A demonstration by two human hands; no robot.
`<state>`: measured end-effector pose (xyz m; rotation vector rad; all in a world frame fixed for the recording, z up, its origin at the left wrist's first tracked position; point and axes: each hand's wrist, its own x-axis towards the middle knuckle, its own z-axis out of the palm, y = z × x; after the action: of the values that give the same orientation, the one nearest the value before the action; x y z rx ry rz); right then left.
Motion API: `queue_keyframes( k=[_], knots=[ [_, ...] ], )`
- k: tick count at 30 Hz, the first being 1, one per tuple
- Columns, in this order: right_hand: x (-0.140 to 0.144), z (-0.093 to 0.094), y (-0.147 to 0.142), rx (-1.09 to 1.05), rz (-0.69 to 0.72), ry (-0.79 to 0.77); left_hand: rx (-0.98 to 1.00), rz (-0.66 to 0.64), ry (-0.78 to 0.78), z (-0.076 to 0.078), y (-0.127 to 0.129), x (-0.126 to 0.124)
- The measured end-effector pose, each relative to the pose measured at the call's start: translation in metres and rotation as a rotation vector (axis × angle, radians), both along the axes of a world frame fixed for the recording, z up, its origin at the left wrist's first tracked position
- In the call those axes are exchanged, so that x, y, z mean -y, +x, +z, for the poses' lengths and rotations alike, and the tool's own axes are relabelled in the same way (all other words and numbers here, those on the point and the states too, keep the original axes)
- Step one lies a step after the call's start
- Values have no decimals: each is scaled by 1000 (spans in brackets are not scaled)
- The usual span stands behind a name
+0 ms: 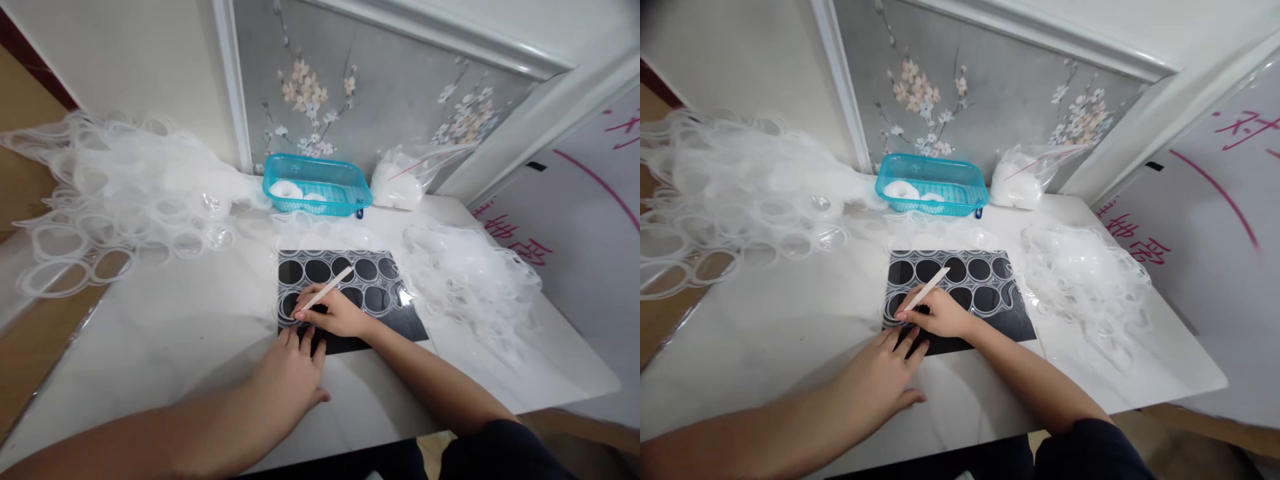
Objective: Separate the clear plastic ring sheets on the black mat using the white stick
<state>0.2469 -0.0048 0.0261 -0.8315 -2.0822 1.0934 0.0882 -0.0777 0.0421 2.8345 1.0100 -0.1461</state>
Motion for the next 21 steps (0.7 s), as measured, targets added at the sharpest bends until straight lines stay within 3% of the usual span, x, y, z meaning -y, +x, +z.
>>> queue_keyframes(
  k=[13, 21],
  knots=[
    [0, -1, -1, 2, 0, 25, -129, -20, 27, 5, 2, -2],
    [2, -8, 1, 71, 1, 243, -176, -22, -28, 15, 4, -5]
  ],
)
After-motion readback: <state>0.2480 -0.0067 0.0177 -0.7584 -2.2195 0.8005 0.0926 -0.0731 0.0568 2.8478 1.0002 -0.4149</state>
